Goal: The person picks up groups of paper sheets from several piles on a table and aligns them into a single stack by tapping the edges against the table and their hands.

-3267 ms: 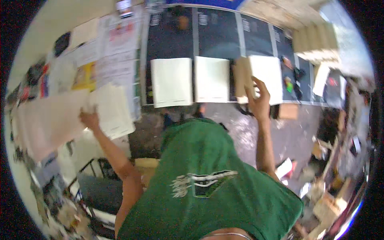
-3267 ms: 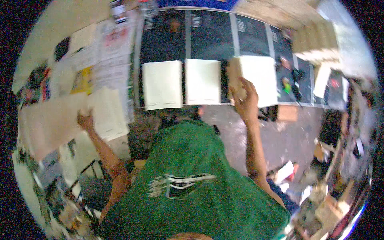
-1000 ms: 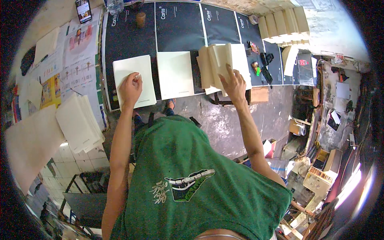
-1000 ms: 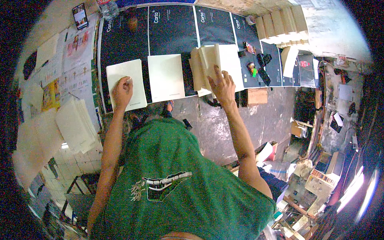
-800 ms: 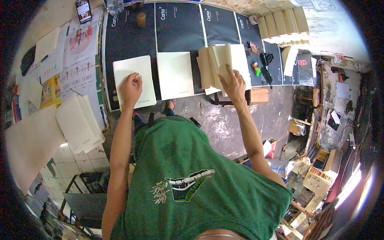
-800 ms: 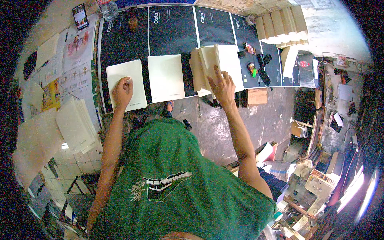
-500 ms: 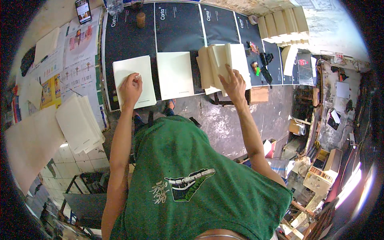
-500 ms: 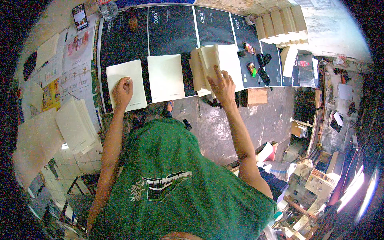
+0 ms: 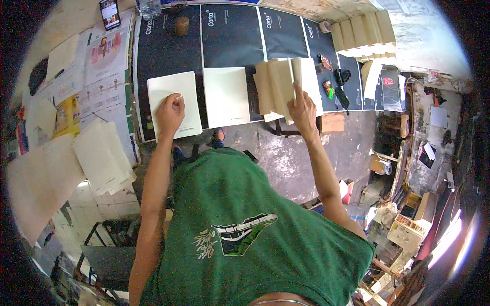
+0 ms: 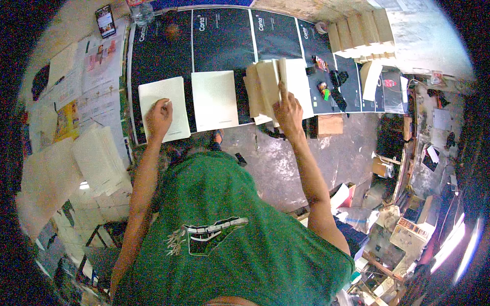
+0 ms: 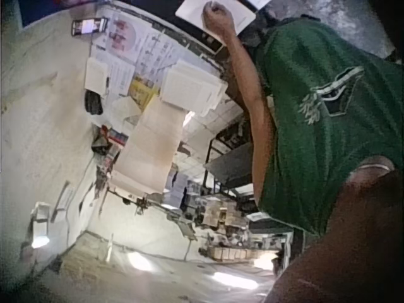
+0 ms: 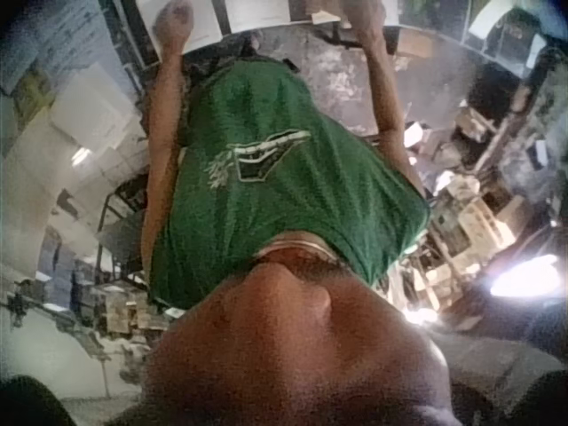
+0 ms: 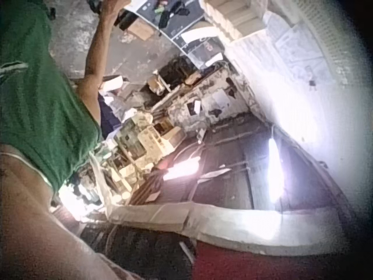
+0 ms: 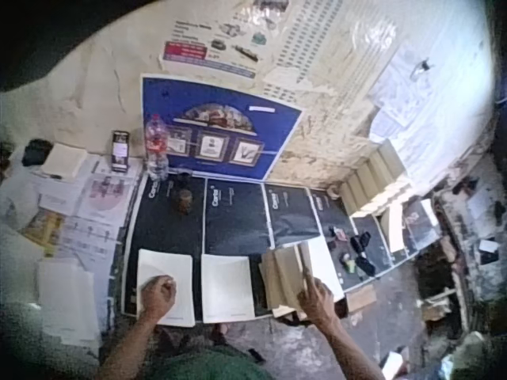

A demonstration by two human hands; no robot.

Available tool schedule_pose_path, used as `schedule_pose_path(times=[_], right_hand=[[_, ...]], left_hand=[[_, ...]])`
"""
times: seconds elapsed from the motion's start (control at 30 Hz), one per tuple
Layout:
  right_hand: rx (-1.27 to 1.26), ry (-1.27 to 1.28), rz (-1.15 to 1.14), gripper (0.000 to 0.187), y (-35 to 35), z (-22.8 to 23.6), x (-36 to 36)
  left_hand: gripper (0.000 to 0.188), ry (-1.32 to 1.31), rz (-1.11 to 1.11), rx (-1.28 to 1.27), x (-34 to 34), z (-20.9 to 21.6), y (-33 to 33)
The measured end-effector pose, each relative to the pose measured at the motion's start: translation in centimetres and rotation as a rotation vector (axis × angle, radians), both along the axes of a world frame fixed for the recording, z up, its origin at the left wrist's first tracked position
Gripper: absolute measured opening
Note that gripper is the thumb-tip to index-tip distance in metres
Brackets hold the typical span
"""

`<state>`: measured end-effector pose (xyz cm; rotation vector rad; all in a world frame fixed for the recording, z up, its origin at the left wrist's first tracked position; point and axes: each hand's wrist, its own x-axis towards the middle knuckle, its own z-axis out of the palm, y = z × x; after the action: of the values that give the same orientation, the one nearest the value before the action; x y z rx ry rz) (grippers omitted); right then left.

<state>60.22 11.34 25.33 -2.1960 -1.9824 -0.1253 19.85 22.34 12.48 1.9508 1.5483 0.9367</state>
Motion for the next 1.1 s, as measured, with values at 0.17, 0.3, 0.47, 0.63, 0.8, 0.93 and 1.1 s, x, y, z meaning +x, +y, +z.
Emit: schedule_pose_path(times=[0.17, 0.3, 0.47, 0.63, 0.8, 0.93, 1.1], right_hand=[[-0.181, -0.029, -0.084, 0.077, 1.6, 4.4, -1.5], [-0.257, 0.116, -0.120, 0.036, 4.4, 5.7, -8.5], [-0.498, 0.144, -0.011, 0.048, 8.9, -8.4, -21.4], [-0.240, 0.280, -0.042, 0.064, 7.3, -9.2, -21.0], [-0.177, 0.338, 0.065, 0.034, 7.3, -8.4, -19.8], [-0.085, 0.397, 0.020, 0.021, 6.8, -10.1, -17.9], [-0.089, 0.477, -0.045, 0.017, 6.2, -9.8, -17.2]], left_hand=[[0.023, -0.046, -0.031, 0.006, -0.9, -0.2, 0.0], [0.022, -0.031, -0.047, 0.043, -0.4, 0.3, 0.1], [0.023, -0.098, -0.020, -0.108, -1.7, -0.6, -0.2], [0.047, -0.077, 0.066, -0.141, -1.9, 1.6, 0.3], [0.081, 0.435, 0.422, -0.052, -4.2, 1.0, -3.7], [0.070, 0.560, 0.415, 0.001, -5.7, 0.6, -5.1], [0.040, 0.366, 0.491, 0.021, -5.4, 1.9, -4.7]])
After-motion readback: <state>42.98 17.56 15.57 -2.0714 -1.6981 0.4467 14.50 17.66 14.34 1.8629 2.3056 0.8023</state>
